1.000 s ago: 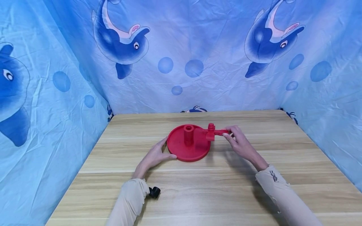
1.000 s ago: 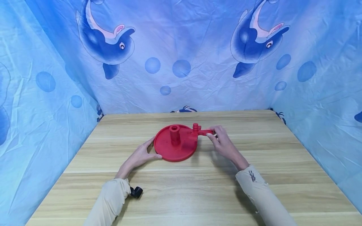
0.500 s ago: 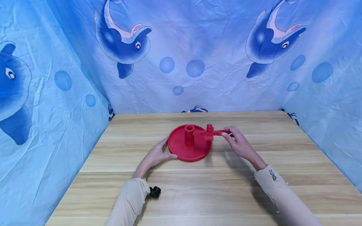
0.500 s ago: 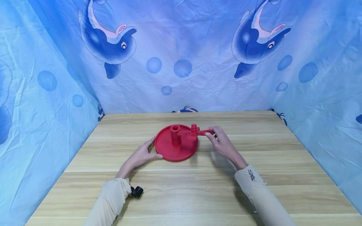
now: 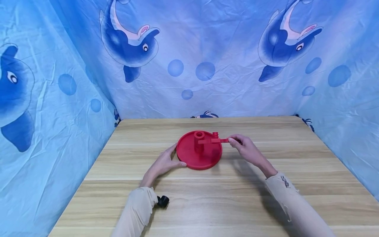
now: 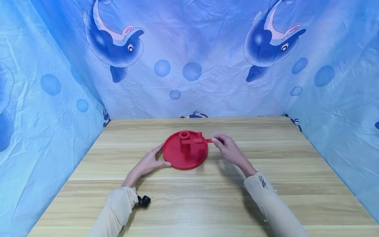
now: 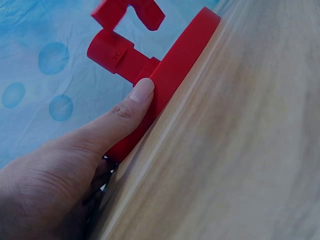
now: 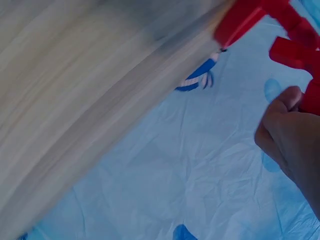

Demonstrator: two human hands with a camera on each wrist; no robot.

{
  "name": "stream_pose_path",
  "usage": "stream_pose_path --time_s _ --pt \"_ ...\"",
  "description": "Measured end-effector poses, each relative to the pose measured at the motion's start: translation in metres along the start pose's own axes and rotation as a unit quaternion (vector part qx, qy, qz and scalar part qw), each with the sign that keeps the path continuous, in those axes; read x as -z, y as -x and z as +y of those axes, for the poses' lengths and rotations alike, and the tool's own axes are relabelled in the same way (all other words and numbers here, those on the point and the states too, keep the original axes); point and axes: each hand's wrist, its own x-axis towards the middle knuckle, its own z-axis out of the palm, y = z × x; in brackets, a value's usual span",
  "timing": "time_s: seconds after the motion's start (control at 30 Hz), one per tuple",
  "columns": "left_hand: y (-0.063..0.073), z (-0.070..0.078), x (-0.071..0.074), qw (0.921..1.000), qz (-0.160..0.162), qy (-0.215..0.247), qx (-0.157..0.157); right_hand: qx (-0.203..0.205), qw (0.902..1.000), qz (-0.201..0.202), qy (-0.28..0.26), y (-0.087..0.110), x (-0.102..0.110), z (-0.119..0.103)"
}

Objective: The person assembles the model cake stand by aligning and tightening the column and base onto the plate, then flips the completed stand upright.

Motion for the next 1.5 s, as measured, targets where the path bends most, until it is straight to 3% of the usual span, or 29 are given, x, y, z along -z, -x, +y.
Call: stream_pose_path --time_s 0.17,0.4,0.83,1.03,1.37,1.43,1.5 --pt "0.000 0.001 0.000 1.0000 -0.003 0.001 0.002 -0.074 0.9917 -0.037 -0.099 -0.005 -0.002 -0.009" --pt "0.000 0.002 0.001 1.0000 -0.002 0.003 -0.002 -0.133 0.9518 -0.071 -0.267 -0.014 -0.013 -0.020" --pt "0.001 0.003 0.003 1.0000 -0.004 0.002 0.002 -0.248 0.8895 -0.036 -0.382 -0.033 -0.036 -0.027" --pt "0.000 0.003 0.004 1.0000 -0.003 0.000 0.002 -0.262 0.8649 -0.040 -0.426 -0.037 -0.041 -0.030" --pt "-0.001 0.003 0.003 1.0000 -0.004 0.003 0.006 -0.270 0.8536 -0.044 -0.443 -0.041 -0.048 -0.031" --pt "-0.001 0.003 0.003 1.0000 -0.004 0.004 0.004 -0.270 0.8537 -0.039 -0.444 -0.041 -0.048 -0.032" --pt "-0.001 0.003 0.004 1.0000 -0.005 0.003 0.004 -0.261 0.8600 -0.034 -0.437 -0.041 -0.049 -0.032"
